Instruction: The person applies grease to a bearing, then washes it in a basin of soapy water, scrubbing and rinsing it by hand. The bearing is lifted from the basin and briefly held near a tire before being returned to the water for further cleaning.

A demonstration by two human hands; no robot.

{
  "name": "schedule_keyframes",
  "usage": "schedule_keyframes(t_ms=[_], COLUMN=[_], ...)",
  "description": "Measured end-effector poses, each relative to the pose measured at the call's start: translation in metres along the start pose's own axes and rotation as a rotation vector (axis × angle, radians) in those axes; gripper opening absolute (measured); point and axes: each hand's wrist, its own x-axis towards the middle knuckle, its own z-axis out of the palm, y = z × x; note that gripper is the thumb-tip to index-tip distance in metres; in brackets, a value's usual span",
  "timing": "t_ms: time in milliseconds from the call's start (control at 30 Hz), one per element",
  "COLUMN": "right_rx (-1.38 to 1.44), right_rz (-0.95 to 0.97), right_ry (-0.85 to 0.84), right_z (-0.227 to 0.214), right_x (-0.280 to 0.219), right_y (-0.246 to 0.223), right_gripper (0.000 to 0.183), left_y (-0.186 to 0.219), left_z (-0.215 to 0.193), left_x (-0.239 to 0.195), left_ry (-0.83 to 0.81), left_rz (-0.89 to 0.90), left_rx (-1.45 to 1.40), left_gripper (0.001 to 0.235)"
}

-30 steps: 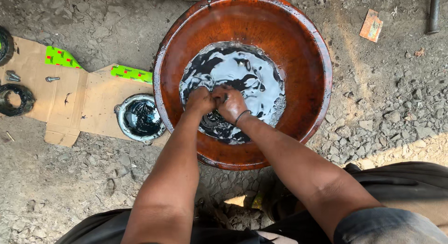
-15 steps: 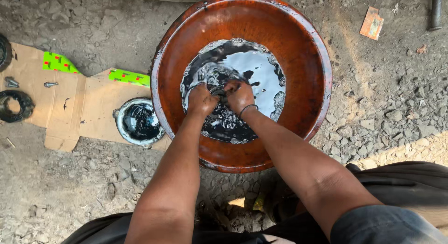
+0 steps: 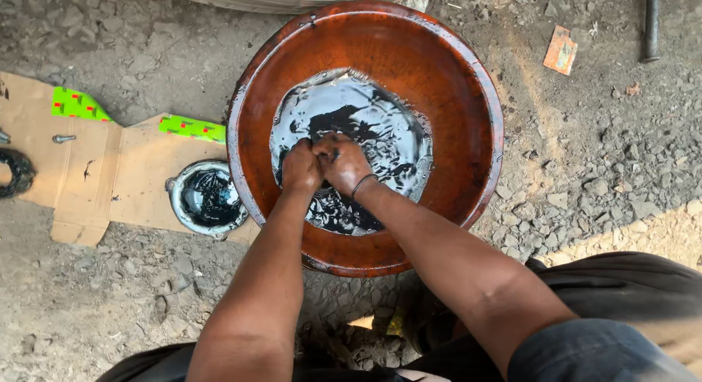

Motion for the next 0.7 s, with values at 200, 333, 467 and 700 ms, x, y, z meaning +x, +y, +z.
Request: schedule_keyframes(t_ms=[200,333,467,700], right_rx=[0.054,0.087,0.183,0.037], right_rz=[0.308,-0.121,0.486,0.382], right_ry=[-0.008,0.154,0.038,-0.097], right_z=[0.005,0.006,0.002,-0.009], right_x=[-0.004,-0.012,-0.005,-0.01], right_y=[0.003,-0.004,-0.009,0.001], right_gripper=[0.015,0.016,0.019,0.029], left_y=[-0.004,-0.011,-0.008,-0.004], left_z=[0.004,0.01,0.001,-0.024], left_x=[0.004,0.0,0.008,0.028], left_ry=[-0.037,-0.02,-0.032,-0.516], left_rz=[-0.104,-0.075,-0.074,-0.411], left_rx=[-0.025,-0.025,0.027,-0.533], left_gripper=[0.043,0.03,0.05,0.061])
